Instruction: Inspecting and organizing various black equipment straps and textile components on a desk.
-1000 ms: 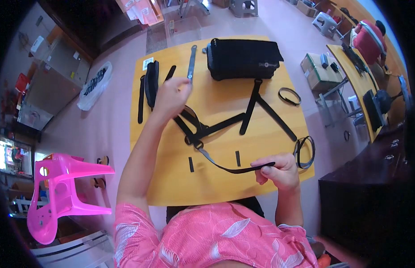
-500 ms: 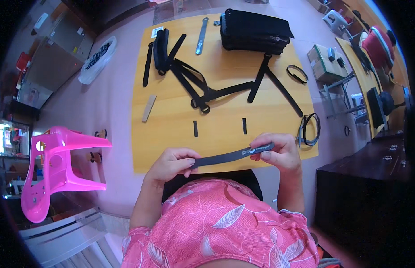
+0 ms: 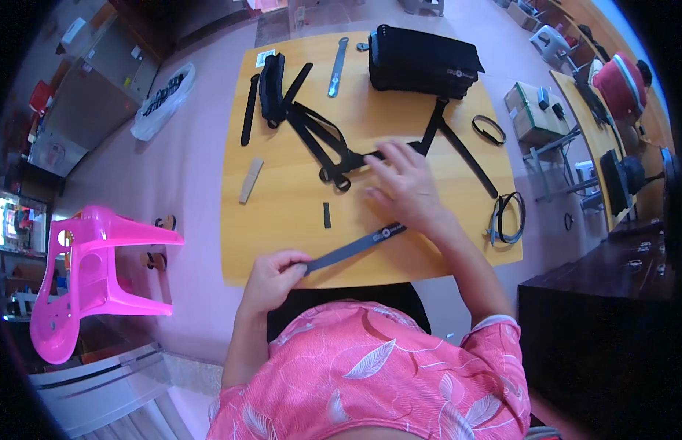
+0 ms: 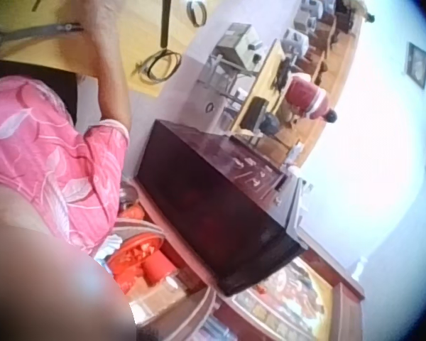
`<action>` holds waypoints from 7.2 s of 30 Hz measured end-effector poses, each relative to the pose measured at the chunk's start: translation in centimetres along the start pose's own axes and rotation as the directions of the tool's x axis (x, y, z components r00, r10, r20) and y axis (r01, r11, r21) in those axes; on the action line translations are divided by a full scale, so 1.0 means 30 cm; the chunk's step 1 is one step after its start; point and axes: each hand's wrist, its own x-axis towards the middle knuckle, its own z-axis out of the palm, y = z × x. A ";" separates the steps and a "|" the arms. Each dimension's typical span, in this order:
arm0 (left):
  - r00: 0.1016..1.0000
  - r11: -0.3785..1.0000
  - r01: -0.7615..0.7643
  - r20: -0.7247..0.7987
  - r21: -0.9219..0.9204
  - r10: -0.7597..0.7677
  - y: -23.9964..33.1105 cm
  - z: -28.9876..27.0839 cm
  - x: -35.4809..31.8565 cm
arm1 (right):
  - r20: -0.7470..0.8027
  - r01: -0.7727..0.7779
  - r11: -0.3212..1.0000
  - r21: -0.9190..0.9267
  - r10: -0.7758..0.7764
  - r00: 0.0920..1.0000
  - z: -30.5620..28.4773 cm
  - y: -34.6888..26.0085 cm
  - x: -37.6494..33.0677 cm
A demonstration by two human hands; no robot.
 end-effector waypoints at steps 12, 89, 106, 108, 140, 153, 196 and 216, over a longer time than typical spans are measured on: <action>0.974 0.975 -0.209 0.102 0.080 0.200 0.130 0.027 -0.010 | 0.172 0.196 0.980 -0.043 -0.186 0.967 0.108 0.057 0.206; 0.818 0.686 -0.284 -0.204 0.670 0.538 0.045 0.115 0.381 | 0.225 -0.714 0.699 -0.049 0.704 0.673 -0.039 0.145 -0.133; 0.719 0.511 -0.379 -0.102 0.772 0.687 0.018 0.116 0.361 | 0.272 -0.657 0.737 -0.161 0.673 0.688 -0.034 0.148 -0.126; 0.743 0.544 -0.375 -0.108 0.751 0.661 0.018 0.102 0.361 | 0.268 -0.654 0.732 -0.188 0.679 0.683 -0.031 0.142 -0.119; 0.832 0.258 -0.320 0.139 0.912 0.537 0.012 0.154 0.224 | 0.339 -0.337 0.927 -0.167 0.375 0.863 -0.106 0.029 -0.255; 0.644 0.485 -0.647 0.080 0.588 0.761 0.109 0.163 0.284 | 0.130 -0.507 0.815 -0.280 0.555 0.821 -0.169 0.296 -0.044; 0.997 0.995 -0.052 0.052 -0.090 0.056 0.088 0.158 0.132 | 0.791 -0.635 0.534 0.559 -0.114 0.601 -0.182 -0.074 -0.095; 0.960 0.961 -0.084 -0.280 -0.264 0.007 0.065 0.113 0.217 | 0.688 -0.823 0.090 0.561 0.502 0.524 -0.193 0.101 -0.158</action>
